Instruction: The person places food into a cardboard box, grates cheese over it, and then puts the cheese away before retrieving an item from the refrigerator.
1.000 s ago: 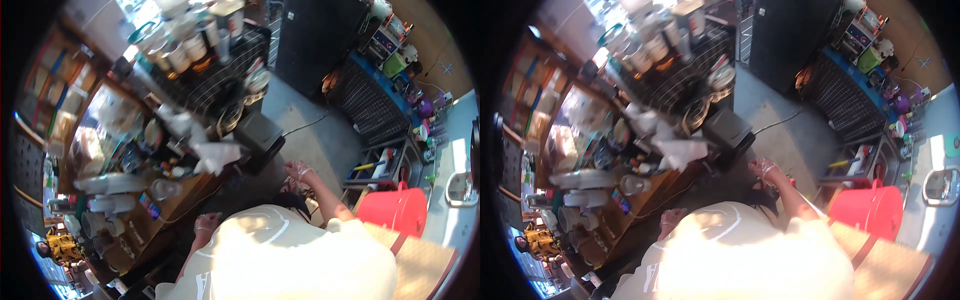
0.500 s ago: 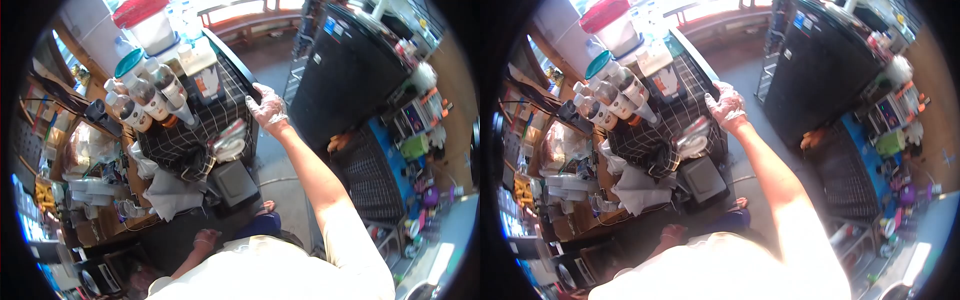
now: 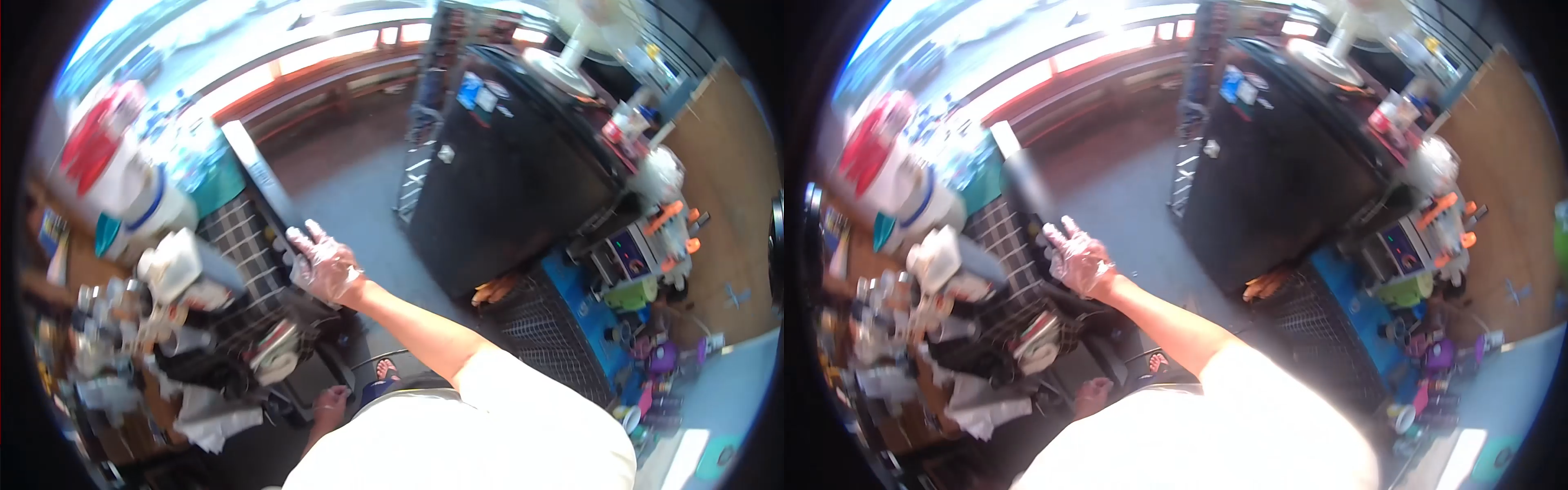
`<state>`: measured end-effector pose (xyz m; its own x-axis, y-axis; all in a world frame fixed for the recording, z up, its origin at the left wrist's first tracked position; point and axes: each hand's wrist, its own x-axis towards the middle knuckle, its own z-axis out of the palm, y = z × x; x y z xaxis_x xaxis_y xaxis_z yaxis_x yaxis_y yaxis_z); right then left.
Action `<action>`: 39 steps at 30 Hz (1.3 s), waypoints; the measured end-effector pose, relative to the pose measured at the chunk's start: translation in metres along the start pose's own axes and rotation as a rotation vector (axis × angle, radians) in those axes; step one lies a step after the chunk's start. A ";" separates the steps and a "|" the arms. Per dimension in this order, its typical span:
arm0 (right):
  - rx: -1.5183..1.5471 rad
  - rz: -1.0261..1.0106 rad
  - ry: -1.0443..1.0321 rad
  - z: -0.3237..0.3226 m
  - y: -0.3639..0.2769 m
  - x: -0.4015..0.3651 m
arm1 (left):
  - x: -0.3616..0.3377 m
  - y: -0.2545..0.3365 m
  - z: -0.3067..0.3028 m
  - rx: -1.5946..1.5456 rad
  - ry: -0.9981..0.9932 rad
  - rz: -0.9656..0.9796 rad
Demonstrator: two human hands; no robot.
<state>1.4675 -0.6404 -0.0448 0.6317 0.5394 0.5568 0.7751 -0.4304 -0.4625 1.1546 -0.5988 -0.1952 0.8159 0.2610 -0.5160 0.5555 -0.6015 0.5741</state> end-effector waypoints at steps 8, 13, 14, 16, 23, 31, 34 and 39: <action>0.242 -0.078 0.007 -0.068 0.165 0.064 | 0.048 -0.006 0.025 -0.040 0.092 -0.173; -0.280 0.142 -0.524 -0.100 0.214 0.175 | 0.096 0.040 0.069 0.072 0.259 -0.318; -0.353 0.117 -0.504 -0.090 0.232 0.189 | 0.107 0.060 0.071 -0.012 0.280 -0.421; -0.386 -0.004 -0.423 -0.073 0.271 0.213 | 0.131 0.097 0.072 -0.088 0.275 -0.544; -0.507 -0.089 -0.315 -0.047 0.351 0.332 | 0.233 0.179 0.038 0.061 0.166 -0.384; -0.515 -0.118 -0.243 0.031 0.448 0.375 | 0.325 0.138 -0.058 0.731 0.323 -0.553; -0.482 -0.124 -0.270 0.053 0.490 0.360 | 0.332 0.130 -0.087 0.854 0.265 -0.800; -0.447 -0.115 -0.320 0.077 0.564 0.324 | 0.335 0.118 -0.090 0.938 0.191 -1.068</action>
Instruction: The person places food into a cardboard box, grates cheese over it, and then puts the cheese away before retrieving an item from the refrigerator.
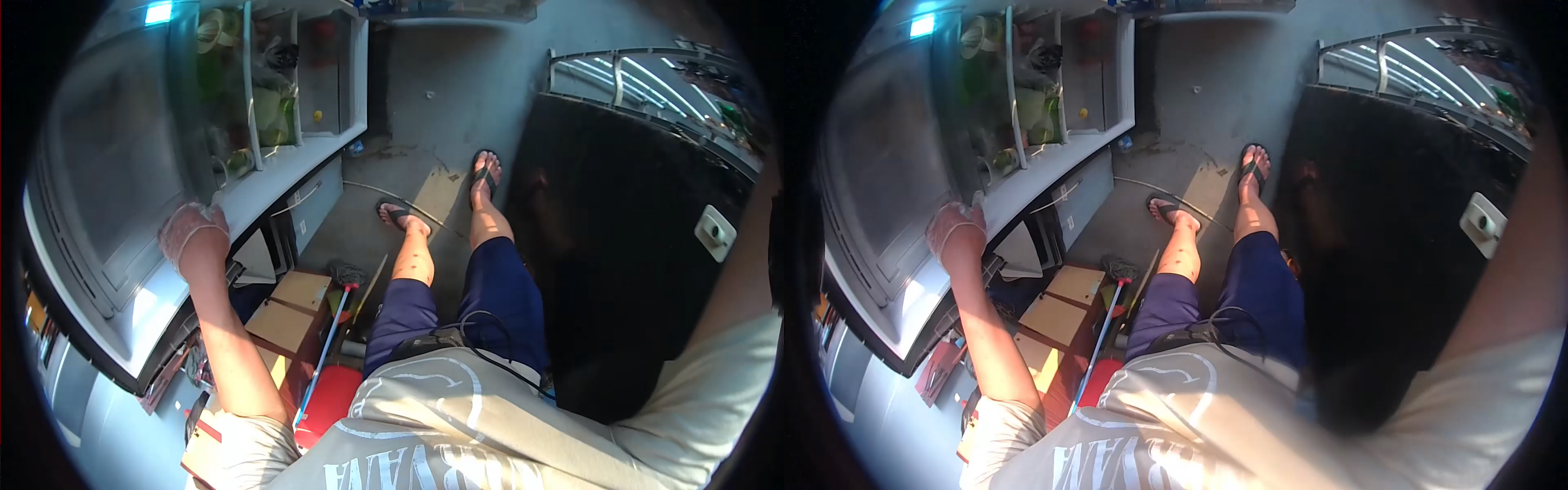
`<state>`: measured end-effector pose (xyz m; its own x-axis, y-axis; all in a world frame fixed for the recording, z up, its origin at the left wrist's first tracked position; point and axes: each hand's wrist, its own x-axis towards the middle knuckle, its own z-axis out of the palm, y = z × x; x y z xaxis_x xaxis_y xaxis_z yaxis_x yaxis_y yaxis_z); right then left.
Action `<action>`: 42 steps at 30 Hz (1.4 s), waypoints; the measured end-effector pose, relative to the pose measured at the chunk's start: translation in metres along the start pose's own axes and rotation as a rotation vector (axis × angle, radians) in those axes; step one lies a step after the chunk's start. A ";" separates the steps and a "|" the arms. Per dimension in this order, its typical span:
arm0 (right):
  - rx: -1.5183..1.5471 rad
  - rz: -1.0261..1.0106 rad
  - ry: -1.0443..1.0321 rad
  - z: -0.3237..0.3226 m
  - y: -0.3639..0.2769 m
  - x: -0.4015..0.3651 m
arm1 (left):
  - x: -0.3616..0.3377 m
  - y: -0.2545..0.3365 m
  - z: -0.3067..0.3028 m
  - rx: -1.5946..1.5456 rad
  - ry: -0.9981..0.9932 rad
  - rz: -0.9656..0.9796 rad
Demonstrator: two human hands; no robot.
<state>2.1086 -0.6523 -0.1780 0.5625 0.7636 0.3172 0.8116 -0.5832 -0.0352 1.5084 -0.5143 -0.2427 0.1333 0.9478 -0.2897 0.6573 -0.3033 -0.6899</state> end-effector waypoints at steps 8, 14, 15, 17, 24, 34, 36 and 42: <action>0.063 0.026 -0.041 0.054 0.042 -0.050 | 0.010 0.010 0.009 0.077 -0.044 -0.117; 0.100 0.031 -0.066 0.077 0.056 -0.072 | 0.013 0.000 0.021 0.052 0.028 -0.127; 0.103 0.034 -0.068 0.079 0.057 -0.075 | 0.013 0.001 0.022 0.052 0.032 -0.123; 0.105 0.042 -0.068 0.082 0.059 -0.081 | 0.014 0.002 0.022 0.054 0.036 -0.117; 0.125 0.036 -0.068 0.090 0.060 -0.091 | 0.011 0.005 0.025 0.049 0.053 -0.116; 0.171 -0.022 -0.024 0.053 0.061 -0.034 | -0.042 0.073 -0.058 -0.108 0.034 0.064; 0.183 -0.051 -0.011 0.043 0.063 -0.015 | -0.048 0.084 -0.076 -0.133 0.013 0.128; 0.216 -0.141 0.017 0.016 0.064 0.049 | -0.043 0.095 -0.128 -0.280 -0.185 0.324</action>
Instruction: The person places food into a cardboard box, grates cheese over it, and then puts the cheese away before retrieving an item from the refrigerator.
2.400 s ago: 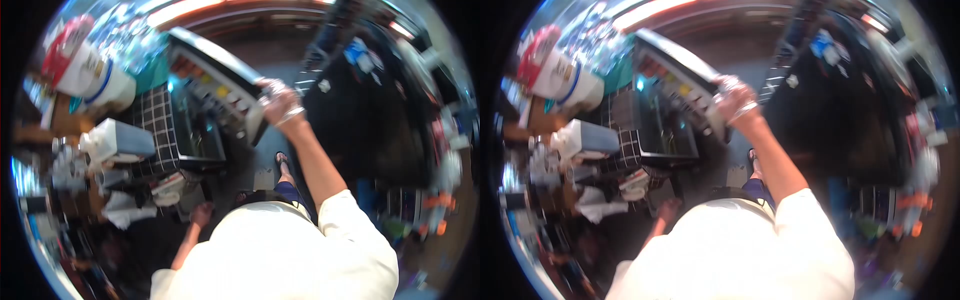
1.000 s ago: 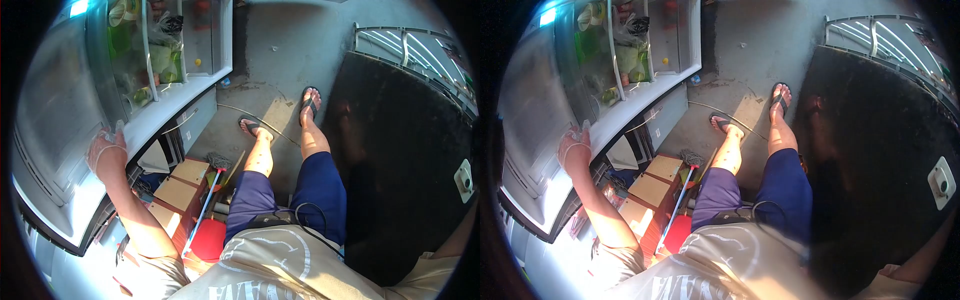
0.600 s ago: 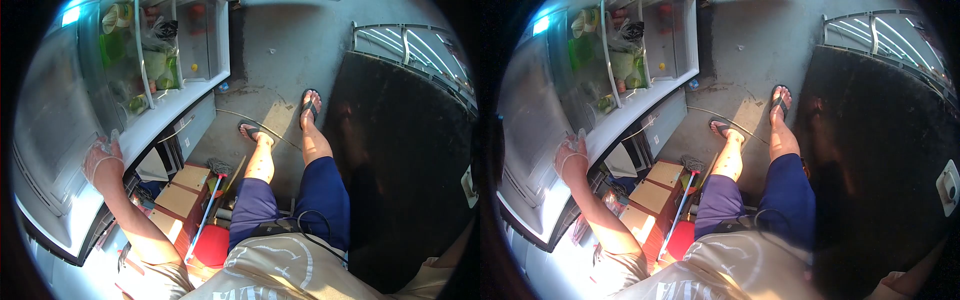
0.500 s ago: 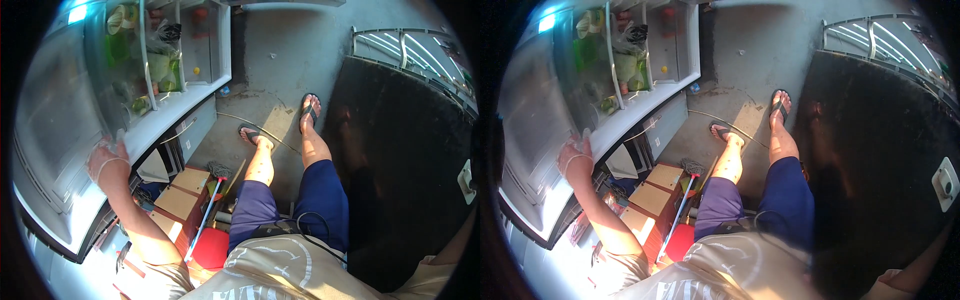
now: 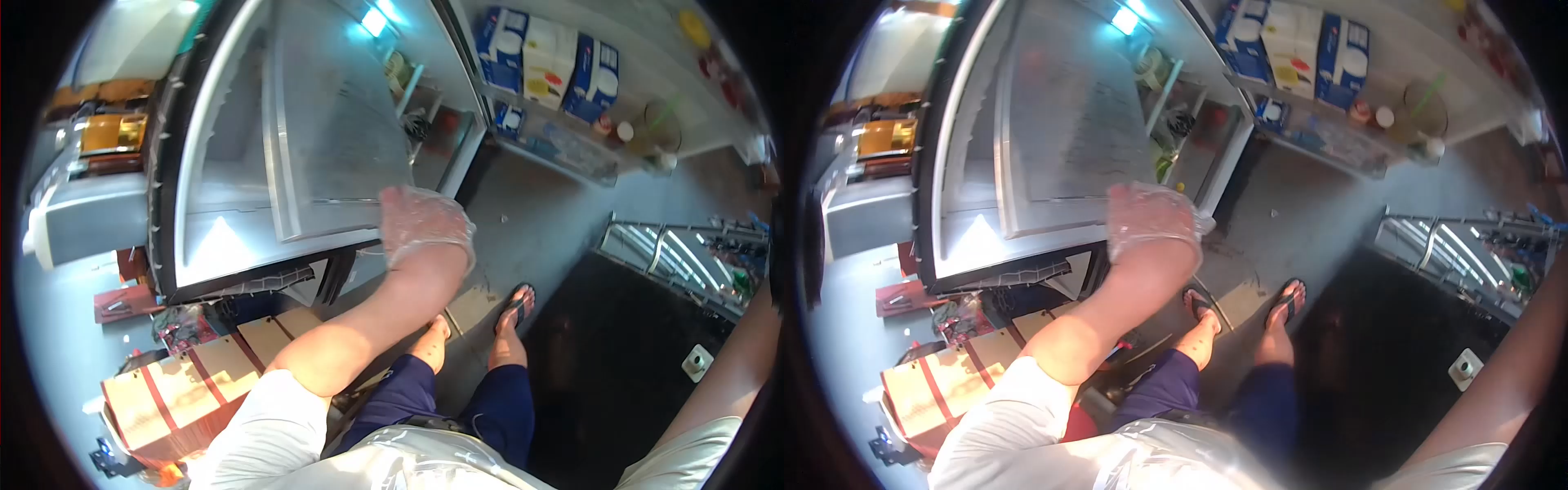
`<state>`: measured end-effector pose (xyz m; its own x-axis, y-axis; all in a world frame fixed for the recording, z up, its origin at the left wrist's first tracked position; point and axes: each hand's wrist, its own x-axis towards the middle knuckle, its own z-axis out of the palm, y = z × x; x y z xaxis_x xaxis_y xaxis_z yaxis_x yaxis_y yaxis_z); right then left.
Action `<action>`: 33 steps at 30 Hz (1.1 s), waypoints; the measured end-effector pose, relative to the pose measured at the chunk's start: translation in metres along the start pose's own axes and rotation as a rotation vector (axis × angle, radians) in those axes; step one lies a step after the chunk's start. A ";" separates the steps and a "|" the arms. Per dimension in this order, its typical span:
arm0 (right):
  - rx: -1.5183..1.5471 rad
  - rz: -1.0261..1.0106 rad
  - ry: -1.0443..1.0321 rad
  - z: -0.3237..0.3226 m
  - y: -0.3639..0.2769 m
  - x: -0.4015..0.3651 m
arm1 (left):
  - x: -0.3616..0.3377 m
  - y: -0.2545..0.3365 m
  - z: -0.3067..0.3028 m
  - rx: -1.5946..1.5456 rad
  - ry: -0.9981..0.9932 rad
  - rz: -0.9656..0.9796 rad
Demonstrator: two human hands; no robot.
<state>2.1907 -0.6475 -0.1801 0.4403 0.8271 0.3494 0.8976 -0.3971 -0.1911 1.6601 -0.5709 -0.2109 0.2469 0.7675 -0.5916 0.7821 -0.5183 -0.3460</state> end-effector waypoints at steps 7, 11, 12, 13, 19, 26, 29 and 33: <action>0.076 -0.108 0.003 -0.023 0.020 0.093 | 0.001 0.001 0.002 0.030 -0.034 -0.045; 0.148 -0.173 -0.024 -0.038 0.035 0.149 | -0.002 -0.003 0.018 0.025 0.058 -0.001; 0.165 -0.187 -0.031 -0.042 0.038 0.160 | -0.004 -0.005 0.019 -0.006 0.083 -0.015; 0.179 -0.203 -0.040 -0.046 0.042 0.170 | -0.005 -0.008 0.020 -0.038 0.107 -0.030; 0.272 -0.198 -0.006 -0.045 0.042 0.171 | -0.019 -0.071 0.032 -0.093 0.088 -0.074; -0.695 -0.438 0.135 -0.090 -0.063 0.096 | -0.016 -0.159 0.039 -0.207 0.151 -0.255; -0.307 -0.140 0.134 -0.120 -0.134 0.061 | -0.015 -0.179 0.023 -0.237 0.159 -0.328; -0.205 -0.003 0.331 -0.138 -0.181 0.028 | -0.029 -0.184 0.003 -0.434 0.230 -0.397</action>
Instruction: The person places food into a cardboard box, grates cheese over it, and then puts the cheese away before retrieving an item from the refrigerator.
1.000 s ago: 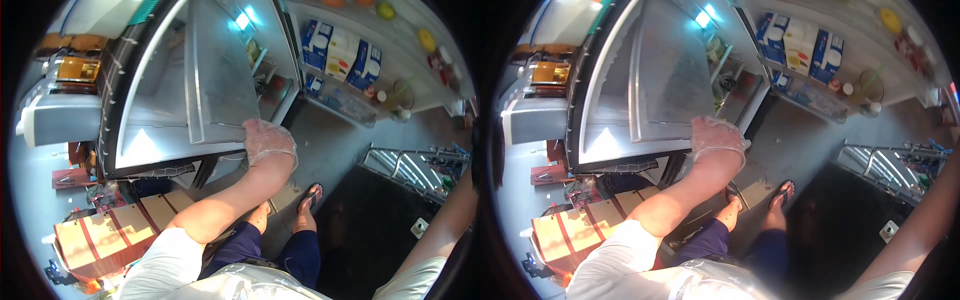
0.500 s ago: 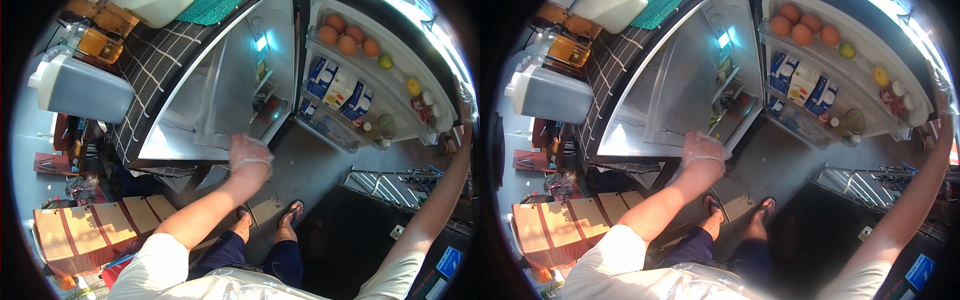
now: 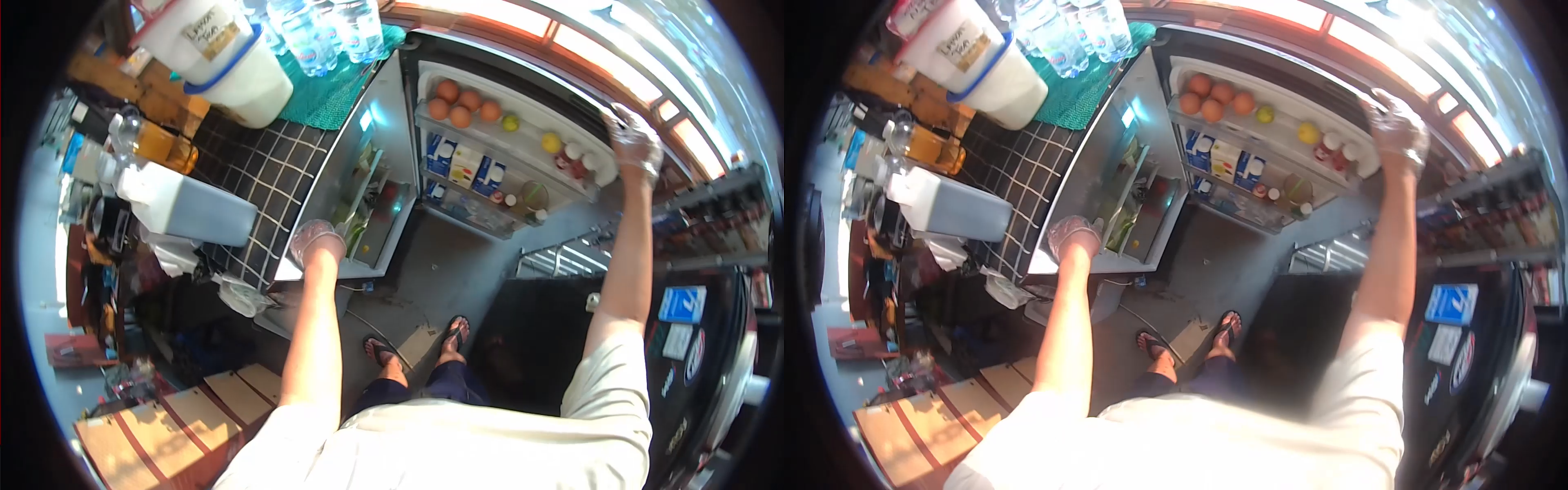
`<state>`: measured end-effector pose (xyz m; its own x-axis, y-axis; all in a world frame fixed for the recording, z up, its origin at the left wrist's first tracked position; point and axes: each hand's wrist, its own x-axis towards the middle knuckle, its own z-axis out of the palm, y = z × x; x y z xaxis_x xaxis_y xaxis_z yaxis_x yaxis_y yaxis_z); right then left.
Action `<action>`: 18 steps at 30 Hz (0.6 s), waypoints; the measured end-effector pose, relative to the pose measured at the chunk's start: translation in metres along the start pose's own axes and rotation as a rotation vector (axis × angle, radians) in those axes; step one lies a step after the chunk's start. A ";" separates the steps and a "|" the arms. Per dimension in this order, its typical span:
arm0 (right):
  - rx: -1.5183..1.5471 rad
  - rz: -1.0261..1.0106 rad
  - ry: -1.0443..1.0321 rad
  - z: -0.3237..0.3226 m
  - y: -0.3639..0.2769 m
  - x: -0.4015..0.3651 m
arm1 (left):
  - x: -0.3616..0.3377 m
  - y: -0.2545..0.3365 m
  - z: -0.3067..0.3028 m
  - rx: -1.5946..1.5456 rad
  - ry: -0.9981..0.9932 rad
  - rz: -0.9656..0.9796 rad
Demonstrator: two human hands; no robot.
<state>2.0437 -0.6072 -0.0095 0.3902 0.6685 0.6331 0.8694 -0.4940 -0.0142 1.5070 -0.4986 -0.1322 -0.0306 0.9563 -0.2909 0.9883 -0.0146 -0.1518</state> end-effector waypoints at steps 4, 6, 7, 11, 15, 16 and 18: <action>0.444 0.297 0.012 -0.069 -0.122 -0.040 | -0.005 -0.002 -0.012 -0.061 0.013 -0.067; 0.469 -0.236 0.171 -0.023 -0.181 -0.076 | -0.011 -0.001 -0.023 -0.116 -0.061 -0.156; 0.457 -0.208 -0.055 -0.008 -0.228 -0.090 | -0.013 0.000 -0.034 -0.058 -0.136 -0.118; 0.898 0.165 -0.699 0.168 -0.373 -0.115 | -0.006 0.000 -0.021 0.130 -0.229 -0.083; 1.428 1.018 -0.901 0.219 -0.447 -0.064 | -0.002 0.012 -0.033 0.080 -0.159 -0.087; 1.297 0.711 -0.885 0.245 -0.464 -0.065 | -0.004 0.013 -0.036 0.084 -0.150 -0.097; 0.996 0.089 -0.785 0.309 -0.495 -0.049 | -0.001 -0.005 0.001 0.084 0.007 -0.056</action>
<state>1.6880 -0.2240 -0.2722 0.2368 0.9713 -0.0219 0.5489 -0.1523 -0.8219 1.5023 -0.4998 -0.1319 -0.0841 0.9582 -0.2736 0.9690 0.0147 -0.2466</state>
